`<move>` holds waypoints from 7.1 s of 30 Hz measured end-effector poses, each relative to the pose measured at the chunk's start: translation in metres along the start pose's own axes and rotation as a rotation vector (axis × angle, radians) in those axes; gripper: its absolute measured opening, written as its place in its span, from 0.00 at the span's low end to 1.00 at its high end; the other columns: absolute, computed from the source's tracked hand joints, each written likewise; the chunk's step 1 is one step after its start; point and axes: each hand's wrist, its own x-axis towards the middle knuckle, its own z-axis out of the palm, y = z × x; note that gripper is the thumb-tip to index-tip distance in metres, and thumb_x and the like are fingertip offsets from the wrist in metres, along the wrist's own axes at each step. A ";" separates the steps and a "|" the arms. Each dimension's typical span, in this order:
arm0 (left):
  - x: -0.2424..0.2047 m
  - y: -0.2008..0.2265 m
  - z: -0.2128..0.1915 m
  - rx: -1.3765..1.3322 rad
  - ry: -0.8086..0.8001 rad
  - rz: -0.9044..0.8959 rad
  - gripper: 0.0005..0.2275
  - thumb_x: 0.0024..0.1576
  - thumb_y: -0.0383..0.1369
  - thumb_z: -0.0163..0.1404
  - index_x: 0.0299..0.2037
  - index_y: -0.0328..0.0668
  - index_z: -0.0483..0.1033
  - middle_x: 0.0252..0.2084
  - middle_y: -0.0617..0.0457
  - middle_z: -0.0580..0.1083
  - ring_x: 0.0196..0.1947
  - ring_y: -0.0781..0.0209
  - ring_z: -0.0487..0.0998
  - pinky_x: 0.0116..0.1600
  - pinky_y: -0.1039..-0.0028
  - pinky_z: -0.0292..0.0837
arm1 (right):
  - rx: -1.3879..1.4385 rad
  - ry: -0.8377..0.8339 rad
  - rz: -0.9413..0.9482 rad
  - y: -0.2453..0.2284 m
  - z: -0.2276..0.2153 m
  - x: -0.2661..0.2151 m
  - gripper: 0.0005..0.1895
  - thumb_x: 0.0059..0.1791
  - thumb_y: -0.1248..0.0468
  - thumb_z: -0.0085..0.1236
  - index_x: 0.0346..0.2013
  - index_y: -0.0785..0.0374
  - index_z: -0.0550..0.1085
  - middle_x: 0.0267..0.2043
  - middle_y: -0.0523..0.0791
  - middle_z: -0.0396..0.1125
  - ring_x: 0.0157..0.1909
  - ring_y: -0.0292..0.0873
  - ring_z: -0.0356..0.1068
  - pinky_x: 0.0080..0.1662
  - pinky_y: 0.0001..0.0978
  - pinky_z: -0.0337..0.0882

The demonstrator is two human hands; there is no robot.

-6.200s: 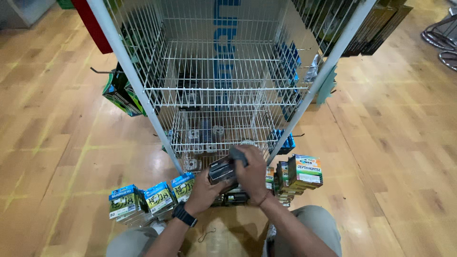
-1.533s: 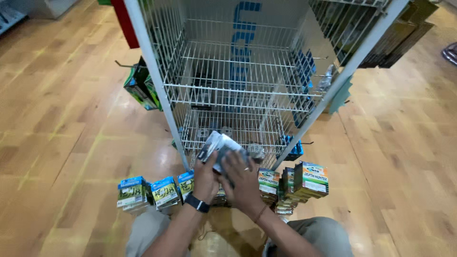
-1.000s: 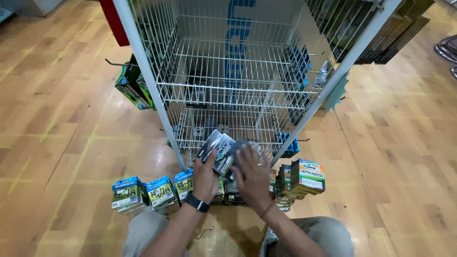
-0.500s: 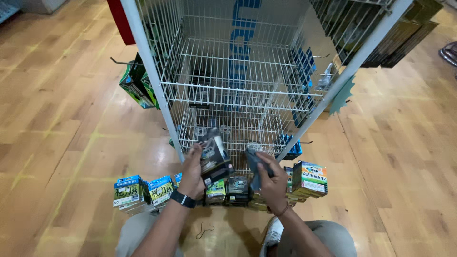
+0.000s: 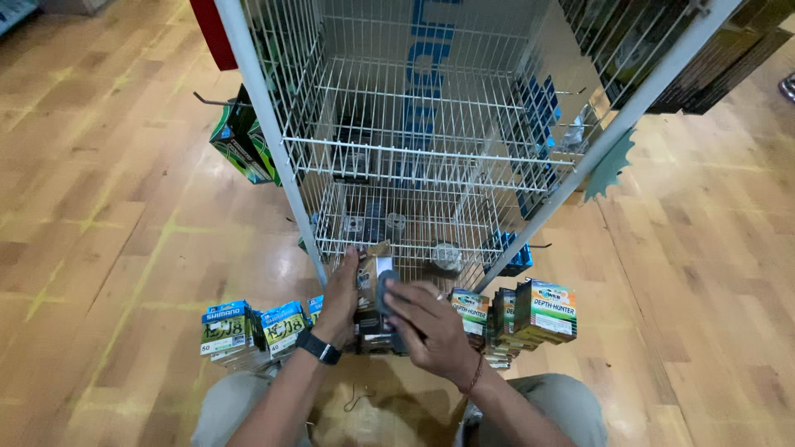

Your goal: The person sits on the floor in front of a wire display rack and uses a gray cloth to wipe the surfaces of small product boxes. They pick up each box, wipe it thoroughly, and place it back on the floor in a neat stack.

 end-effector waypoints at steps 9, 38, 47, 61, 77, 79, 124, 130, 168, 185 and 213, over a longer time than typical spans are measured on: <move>0.008 0.003 0.004 -0.002 -0.130 0.038 0.36 0.70 0.55 0.39 0.78 0.33 0.49 0.79 0.27 0.43 0.79 0.19 0.38 0.75 0.23 0.44 | -0.145 0.137 0.038 0.017 -0.006 0.004 0.16 0.51 0.74 0.57 0.53 0.63 0.80 0.58 0.53 0.74 0.50 0.60 0.76 0.46 0.49 0.78; 0.026 -0.003 -0.009 0.013 0.014 0.036 0.38 0.69 0.57 0.36 0.79 0.32 0.46 0.80 0.28 0.42 0.79 0.19 0.40 0.77 0.24 0.41 | 0.071 0.052 0.142 0.008 0.004 -0.010 0.17 0.52 0.75 0.48 0.45 0.60 0.83 0.49 0.53 0.78 0.48 0.61 0.77 0.45 0.49 0.77; 0.105 -0.124 -0.048 0.139 0.082 0.166 0.30 0.74 0.52 0.35 0.72 0.31 0.59 0.65 0.22 0.63 0.59 0.24 0.70 0.53 0.31 0.65 | 0.128 0.074 0.180 0.006 0.006 -0.008 0.16 0.52 0.76 0.49 0.46 0.61 0.82 0.50 0.54 0.77 0.47 0.63 0.76 0.44 0.56 0.77; 0.036 -0.036 -0.018 -0.021 0.256 0.020 0.39 0.72 0.60 0.27 0.79 0.29 0.45 0.78 0.22 0.42 0.79 0.21 0.43 0.75 0.30 0.44 | 0.379 0.106 0.717 0.050 -0.005 -0.044 0.13 0.51 0.68 0.44 0.31 0.67 0.78 0.28 0.52 0.71 0.31 0.44 0.67 0.38 0.42 0.68; 0.012 -0.040 -0.009 0.671 -0.074 0.441 0.37 0.62 0.29 0.50 0.80 0.47 0.43 0.78 0.34 0.47 0.78 0.22 0.44 0.73 0.25 0.49 | 0.577 0.168 1.360 0.049 -0.020 -0.009 0.23 0.55 0.55 0.59 0.21 0.67 0.71 0.12 0.51 0.65 0.14 0.45 0.67 0.26 0.37 0.72; 0.020 -0.058 -0.008 1.049 -0.119 0.729 0.37 0.58 0.32 0.52 0.80 0.53 0.52 0.80 0.40 0.50 0.80 0.27 0.42 0.77 0.31 0.40 | 0.634 0.198 1.438 0.056 -0.018 -0.011 0.21 0.53 0.55 0.62 0.22 0.66 0.71 0.15 0.52 0.66 0.16 0.49 0.70 0.30 0.40 0.75; 0.023 -0.099 0.010 0.533 0.122 0.740 0.20 0.59 0.20 0.57 0.63 0.41 0.78 0.56 0.39 0.79 0.55 0.26 0.78 0.65 0.30 0.71 | -0.103 0.191 0.305 0.010 0.019 -0.024 0.09 0.52 0.69 0.60 0.46 0.60 0.82 0.44 0.46 0.75 0.39 0.48 0.77 0.33 0.30 0.79; 0.016 -0.094 0.008 0.482 0.121 0.776 0.22 0.59 0.20 0.57 0.65 0.45 0.77 0.59 0.41 0.79 0.57 0.27 0.77 0.65 0.29 0.69 | -0.131 0.275 0.353 0.062 0.002 -0.030 0.09 0.53 0.69 0.58 0.47 0.61 0.82 0.43 0.47 0.75 0.41 0.51 0.77 0.38 0.35 0.79; 0.022 -0.074 0.001 0.791 -0.017 0.652 0.15 0.62 0.35 0.60 0.57 0.45 0.77 0.38 0.38 0.82 0.33 0.43 0.86 0.30 0.59 0.85 | -0.078 -0.333 0.410 0.045 -0.026 -0.009 0.22 0.53 0.73 0.52 0.63 0.61 0.68 0.61 0.54 0.66 0.62 0.69 0.65 0.59 0.78 0.62; 0.016 -0.054 -0.013 0.494 -0.037 0.733 0.22 0.59 0.28 0.61 0.65 0.52 0.79 0.53 0.43 0.82 0.34 0.39 0.85 0.37 0.46 0.86 | 0.238 0.141 0.662 0.069 -0.054 -0.010 0.20 0.47 0.76 0.63 0.53 0.69 0.71 0.58 0.58 0.70 0.58 0.60 0.72 0.57 0.52 0.71; 0.032 -0.120 0.002 0.899 0.220 0.905 0.24 0.52 0.25 0.61 0.60 0.53 0.81 0.56 0.52 0.82 0.56 0.44 0.82 0.56 0.50 0.82 | -0.260 0.090 0.126 0.012 0.027 -0.037 0.16 0.50 0.72 0.53 0.47 0.54 0.82 0.51 0.47 0.77 0.48 0.50 0.77 0.52 0.42 0.75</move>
